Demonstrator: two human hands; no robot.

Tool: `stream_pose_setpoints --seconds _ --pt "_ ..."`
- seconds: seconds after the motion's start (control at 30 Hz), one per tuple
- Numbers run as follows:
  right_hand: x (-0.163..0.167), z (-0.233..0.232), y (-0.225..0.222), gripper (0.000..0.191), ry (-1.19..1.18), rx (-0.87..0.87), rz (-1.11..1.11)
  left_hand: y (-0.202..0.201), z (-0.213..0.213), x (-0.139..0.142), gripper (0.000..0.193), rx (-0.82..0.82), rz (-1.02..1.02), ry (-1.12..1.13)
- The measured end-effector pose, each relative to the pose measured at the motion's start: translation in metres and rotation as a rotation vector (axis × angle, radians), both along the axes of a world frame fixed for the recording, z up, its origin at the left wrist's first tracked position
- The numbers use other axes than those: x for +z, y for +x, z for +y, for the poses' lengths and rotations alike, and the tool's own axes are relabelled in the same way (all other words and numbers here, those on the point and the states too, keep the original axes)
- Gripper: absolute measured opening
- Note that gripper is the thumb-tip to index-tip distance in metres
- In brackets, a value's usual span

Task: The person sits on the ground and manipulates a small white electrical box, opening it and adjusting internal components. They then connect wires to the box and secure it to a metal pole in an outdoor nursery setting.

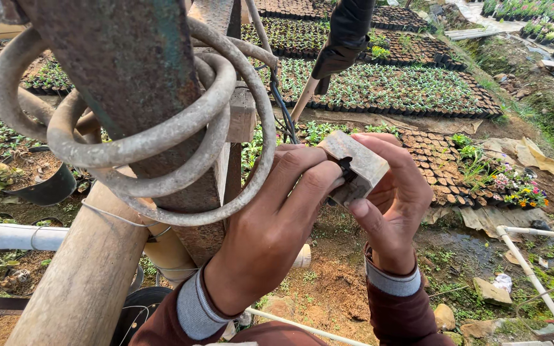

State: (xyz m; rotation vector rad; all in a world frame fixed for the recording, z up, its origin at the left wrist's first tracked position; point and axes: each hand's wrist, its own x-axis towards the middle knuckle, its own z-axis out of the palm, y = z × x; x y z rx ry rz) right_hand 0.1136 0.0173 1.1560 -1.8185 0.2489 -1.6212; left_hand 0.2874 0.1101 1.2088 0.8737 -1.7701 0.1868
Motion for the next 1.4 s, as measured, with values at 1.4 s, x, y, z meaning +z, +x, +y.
stream_pose_setpoints --seconds 1.4 --pt "0.011 -0.015 -0.011 0.07 -0.151 0.017 0.089 0.0 0.005 0.013 0.031 0.138 -0.213 -0.037"
